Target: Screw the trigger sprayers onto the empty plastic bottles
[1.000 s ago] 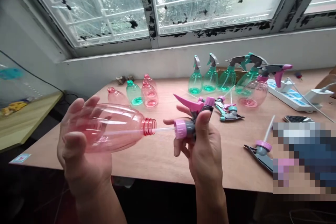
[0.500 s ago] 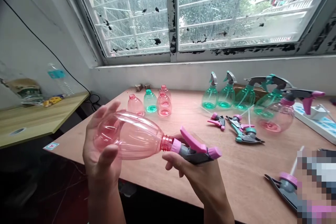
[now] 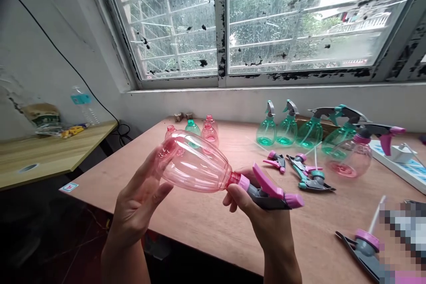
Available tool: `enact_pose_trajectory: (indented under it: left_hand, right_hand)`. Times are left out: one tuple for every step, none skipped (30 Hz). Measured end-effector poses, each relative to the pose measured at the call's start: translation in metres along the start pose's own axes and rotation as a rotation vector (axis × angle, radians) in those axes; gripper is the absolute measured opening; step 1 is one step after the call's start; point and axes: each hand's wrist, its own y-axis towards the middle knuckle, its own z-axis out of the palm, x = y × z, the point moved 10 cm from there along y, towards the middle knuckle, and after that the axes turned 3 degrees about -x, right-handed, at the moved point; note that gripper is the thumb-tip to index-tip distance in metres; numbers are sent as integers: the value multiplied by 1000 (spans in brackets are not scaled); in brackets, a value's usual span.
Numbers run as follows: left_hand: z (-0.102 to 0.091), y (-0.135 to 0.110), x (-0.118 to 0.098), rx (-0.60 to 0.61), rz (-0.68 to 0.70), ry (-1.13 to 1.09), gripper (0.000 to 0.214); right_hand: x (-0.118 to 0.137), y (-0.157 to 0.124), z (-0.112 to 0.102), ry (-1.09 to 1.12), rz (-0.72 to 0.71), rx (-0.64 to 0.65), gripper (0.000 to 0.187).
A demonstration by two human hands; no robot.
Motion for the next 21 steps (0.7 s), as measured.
enact_pose_trajectory:
  left_hand:
    - [0,1,1,-13,-8,-65,62]
    - [1,2,3,-39,-21,-133,59]
    - [1,4,6,-76,-40,-190,59]
    - [1,4,9,-126,-66,-223,63]
    - [1,5,13,-180,-98,-227,67]
    - [0,5,17,-230,-130,-209,66]
    - [0,5,19,-267,-152,-177,59]
    - [-1,4,20,-287,-160,-139,51]
    - [-1,5,19,-284,-155,-100,43]
    - [0,5,19,-259,-146,-64,38]
    - [2,5,18,-210,-138,-40,37]
    - [5,5,19,-153,-138,-39,40]
    - [8,4,21,-92,-149,-61,43]
    - [12,2,23,-37,-165,-103,47]
    - [16,1,25,5,-181,-155,49]
    - [19,0,27,27,-195,-202,52]
    - [22,-1,29,25,-208,-235,56]
    - [23,-2,31,-2,-220,-248,66]
    - [24,-3,34,-43,-236,-241,76]
    - [24,-4,38,-92,-259,-222,83]
    - [24,-5,41,-135,-288,-198,84]
  right_hand:
    - [1,-1,-2,-23,-21,-1,18]
    - [3,-2,-4,-70,-54,-8,19]
    - [8,-4,-7,-142,-103,-25,19]
    - [13,-6,-9,-230,-168,-48,20]
    - [20,-8,-10,-319,-239,-73,21]
    - [26,-11,-10,-396,-301,-96,21]
    - [30,-12,-10,-445,-336,-107,21]
    - [29,-11,-9,-455,-332,-100,19]
    - [25,-9,-8,-427,-292,-80,17]
    - [19,-6,-8,-368,-231,-57,14]
    - [13,-3,-9,-288,-167,-39,11]
    - [8,0,-10,-202,-114,-28,8]
    - [4,2,-12,-121,-78,-26,7]
    - [3,3,-14,-61,-61,-32,7]
    - [3,3,-17,-32,-58,-40,9]
    - [4,2,-19,-42,-64,-44,13]
    - [7,0,-22,-95,-84,-54,18]
    - [11,-2,-26,-187,-117,-74,23]
    - [16,-5,-29,-299,-160,-101,27]
    - [22,-9,-32,-410,-203,-133,30]
    - [26,-11,-35,-489,-229,-157,31]
